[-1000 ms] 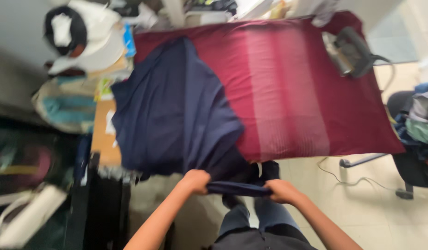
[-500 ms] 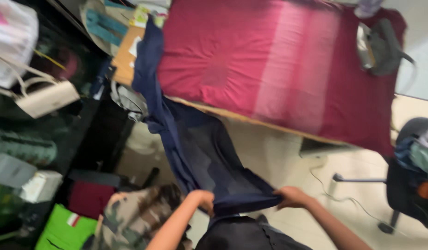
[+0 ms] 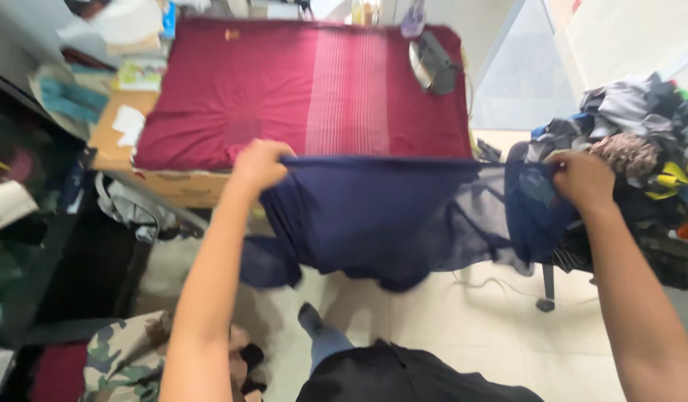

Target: The person irons a dark blue shirt on a maroon ironing board. They repeatedly smooth the fabric, lift and reposition the shirt, and use a spray bottle to mist the surface before continuing to iron different sections.

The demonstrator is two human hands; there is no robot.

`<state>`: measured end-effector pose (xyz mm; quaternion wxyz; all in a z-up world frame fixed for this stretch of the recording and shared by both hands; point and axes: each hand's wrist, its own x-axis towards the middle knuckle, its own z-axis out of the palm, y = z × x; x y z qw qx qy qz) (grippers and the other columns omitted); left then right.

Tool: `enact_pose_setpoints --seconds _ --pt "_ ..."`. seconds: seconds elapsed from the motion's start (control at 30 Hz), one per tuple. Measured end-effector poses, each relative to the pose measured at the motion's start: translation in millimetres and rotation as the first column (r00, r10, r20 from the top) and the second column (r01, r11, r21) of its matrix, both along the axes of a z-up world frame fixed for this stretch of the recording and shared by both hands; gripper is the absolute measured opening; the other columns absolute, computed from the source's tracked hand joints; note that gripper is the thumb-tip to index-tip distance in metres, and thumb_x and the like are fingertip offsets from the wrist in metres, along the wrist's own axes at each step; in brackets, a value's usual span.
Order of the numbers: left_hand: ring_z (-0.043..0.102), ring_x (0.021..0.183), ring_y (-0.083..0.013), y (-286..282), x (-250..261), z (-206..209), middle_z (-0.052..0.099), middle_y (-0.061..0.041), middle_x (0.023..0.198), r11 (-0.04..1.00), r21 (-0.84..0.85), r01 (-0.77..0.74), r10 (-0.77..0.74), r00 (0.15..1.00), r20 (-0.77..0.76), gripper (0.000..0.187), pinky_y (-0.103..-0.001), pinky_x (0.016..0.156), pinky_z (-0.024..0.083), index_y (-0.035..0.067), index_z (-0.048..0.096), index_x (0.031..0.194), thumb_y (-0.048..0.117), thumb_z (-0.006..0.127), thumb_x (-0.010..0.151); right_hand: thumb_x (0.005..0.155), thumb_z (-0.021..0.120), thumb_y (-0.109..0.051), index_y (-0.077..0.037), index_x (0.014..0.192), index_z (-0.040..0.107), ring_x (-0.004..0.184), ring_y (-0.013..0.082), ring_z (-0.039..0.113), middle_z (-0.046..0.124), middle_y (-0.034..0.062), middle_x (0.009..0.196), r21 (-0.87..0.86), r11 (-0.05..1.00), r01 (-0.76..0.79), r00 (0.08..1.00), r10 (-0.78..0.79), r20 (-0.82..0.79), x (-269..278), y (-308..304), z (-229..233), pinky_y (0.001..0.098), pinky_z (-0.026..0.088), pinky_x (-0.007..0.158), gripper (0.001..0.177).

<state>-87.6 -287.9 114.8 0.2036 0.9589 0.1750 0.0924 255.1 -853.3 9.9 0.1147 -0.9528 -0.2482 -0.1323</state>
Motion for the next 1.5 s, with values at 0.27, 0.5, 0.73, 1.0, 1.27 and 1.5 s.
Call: enact_pose_setpoints --seconds 0.27,0.5,0.73,1.0,1.27,1.5 --pt "0.072 0.084 -0.0367 44.5 -21.0 93.0 0.074 -0.014 0.086 0.947 0.218 -0.238 0.139 0.91 0.39 0.019 -0.048 0.075 0.055 0.021 0.082 0.096 0.018 0.07 0.082 0.1 0.061 -0.009 -0.008 0.106 0.072 0.088 0.0262 0.069 0.07 0.0166 0.091 0.504 0.855 -0.119 0.992 0.118 0.035 45.2 66.6 128.7 0.039 0.053 0.078 0.012" --pt "0.07 0.082 -0.0391 78.4 -71.1 112.8 0.073 -0.017 0.084 0.902 0.271 -0.335 0.108 0.784 0.611 0.016 -0.047 0.072 0.054 0.015 0.083 0.095 0.018 0.071 0.084 0.096 0.078 -0.023 -0.007 0.114 0.069 0.078 0.029 0.064 0.067 0.0205 0.093 0.434 0.854 -0.287 0.921 0.37 -0.118 3.1 114.4 209.4 0.0413 0.046 0.068 0.025" --pt "0.071 0.08 -0.0361 105.4 -132.4 113.5 0.072 -0.017 0.085 0.915 0.083 -0.394 0.275 0.762 0.586 0.018 -0.043 0.069 0.054 0.015 0.081 0.099 0.023 0.075 0.084 0.077 0.082 -0.021 -0.025 0.111 0.077 0.095 0.0308 0.072 0.077 0.0075 0.093 -0.293 0.934 -0.203 0.954 0.256 0.154 9.0 131.0 215.4 0.0475 0.056 0.074 0.034" --pt "0.071 0.079 -0.0358 116.6 -194.2 115.6 0.072 -0.017 0.082 0.81 0.086 -0.58 0.463 0.723 0.513 0.02 -0.043 0.07 0.054 0.018 0.082 0.098 0.017 0.073 0.081 0.091 0.069 -0.006 -0.009 0.107 0.077 0.082 0.0265 0.068 0.071 0.014 0.091 0.331 0.853 -0.404 0.896 0.295 0.332 74.3 147.1 190.8 0.0405 0.053 0.078 0.018" --pt "0.07 0.079 -0.0364 154.1 -233.4 85.8 0.073 -0.019 0.087 0.791 0.094 -0.605 0.429 0.657 0.619 0.025 -0.043 0.073 0.053 0.006 0.078 0.096 0.004 0.065 0.075 0.103 0.069 -0.006 -0.005 0.112 0.069 0.075 0.0175 0.059 0.067 0.0114 0.087 0.608 0.722 -0.332 0.878 0.472 -0.082 3.1 196.8 222.4 0.0343 0.046 0.064 0.009" --pt "0.059 0.077 -0.0168 212.4 -248.9 67.6 0.065 -0.005 0.086 0.832 -0.466 -0.301 0.543 0.611 0.576 0.02 -0.031 0.07 0.047 0.005 0.067 0.11 0.001 0.054 0.096 0.08 0.091 -0.035 -0.015 0.11 0.082 0.095 0.0252 0.073 0.081 0.0126 0.102 -0.373 0.875 -0.308 0.902 0.143 -0.408 -39.1 215.6 216.0 0.0415 0.055 0.091 0.038"
